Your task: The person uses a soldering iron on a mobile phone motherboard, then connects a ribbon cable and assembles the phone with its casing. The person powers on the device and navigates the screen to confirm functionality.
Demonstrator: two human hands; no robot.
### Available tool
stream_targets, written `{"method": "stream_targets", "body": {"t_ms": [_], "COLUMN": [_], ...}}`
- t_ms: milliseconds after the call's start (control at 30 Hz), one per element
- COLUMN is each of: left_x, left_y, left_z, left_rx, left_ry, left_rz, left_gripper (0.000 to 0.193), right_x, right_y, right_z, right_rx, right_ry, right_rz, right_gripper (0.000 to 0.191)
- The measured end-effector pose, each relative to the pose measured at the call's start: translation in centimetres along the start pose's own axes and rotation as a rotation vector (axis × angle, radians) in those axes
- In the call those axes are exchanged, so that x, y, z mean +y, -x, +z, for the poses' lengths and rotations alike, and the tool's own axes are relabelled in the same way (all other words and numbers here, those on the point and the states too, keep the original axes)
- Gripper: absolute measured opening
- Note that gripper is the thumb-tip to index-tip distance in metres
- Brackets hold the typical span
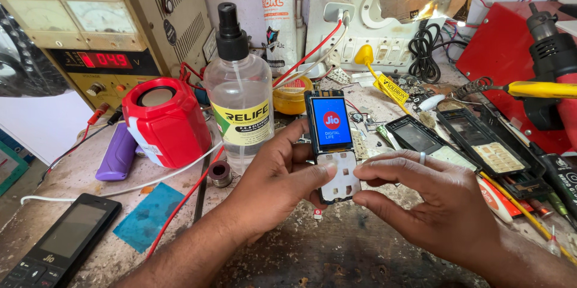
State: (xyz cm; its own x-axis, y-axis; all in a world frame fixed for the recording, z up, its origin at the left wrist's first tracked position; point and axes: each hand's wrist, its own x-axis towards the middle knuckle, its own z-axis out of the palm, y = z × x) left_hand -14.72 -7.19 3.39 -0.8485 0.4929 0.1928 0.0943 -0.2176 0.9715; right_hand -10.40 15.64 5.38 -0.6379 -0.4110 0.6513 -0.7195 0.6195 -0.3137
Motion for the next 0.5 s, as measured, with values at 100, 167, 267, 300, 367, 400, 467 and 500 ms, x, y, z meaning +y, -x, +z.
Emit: {"method": "stream_targets", "body": {"t_ms": [100, 167, 267, 300, 367, 400, 467, 500], "left_x": [-0.2, -0.5, -0.7, -0.8, -0.9, -1.0, -1.2, -1.2], "left_y": [0.1, 0.0, 0.1, 0.1, 0.0, 0.0, 0.0, 0.0], "left_z": [0.2, 0.5, 0.8, 0.8, 1.0, 1.0, 1.2, 1.3], "left_rx": [0.002, 0.003, -0.008, -0.016, -0.024, -0.027, -0.03, -0.031], "left_ry": [0.006, 0.014, 0.04, 0.05, 0.055, 0.056, 0.09, 0.107], "left_rz": [-0.004, 0.007, 0.021, 0.029, 0.015, 0.008, 0.025, 0.033], "left_gripper": [0.056, 0.056, 0.055, 0.055, 0.054, 0.054, 0.053, 0.053], "right_x": [-0.8, -1.4, -1.9, -2.0, -2.0, -1.9, -1.8, -1.7], "right_y": [0.0, 0.1, 0.2, 0.2, 0.3, 0.4, 0.5, 0.5], "right_z": [-0.1, -0.1, 0.2, 0.4, 0.6, 0.8, 0.8, 0.8], "right_rx": [0.06, 0.1, 0.1, 0.087, 0.071, 0.069, 0.062, 0.058], "right_ry": [0.094, 0.165, 0.192, 0.164, 0.133, 0.128, 0.119, 0.117], "right_rz": [-0.06, -0.137, -0.217, -0.222, -0.216, -0.206, -0.204, -0.214], "right_gripper": [0.033, 0.034, 0.034, 0.033, 0.034, 0.034, 0.035, 0.035]}}
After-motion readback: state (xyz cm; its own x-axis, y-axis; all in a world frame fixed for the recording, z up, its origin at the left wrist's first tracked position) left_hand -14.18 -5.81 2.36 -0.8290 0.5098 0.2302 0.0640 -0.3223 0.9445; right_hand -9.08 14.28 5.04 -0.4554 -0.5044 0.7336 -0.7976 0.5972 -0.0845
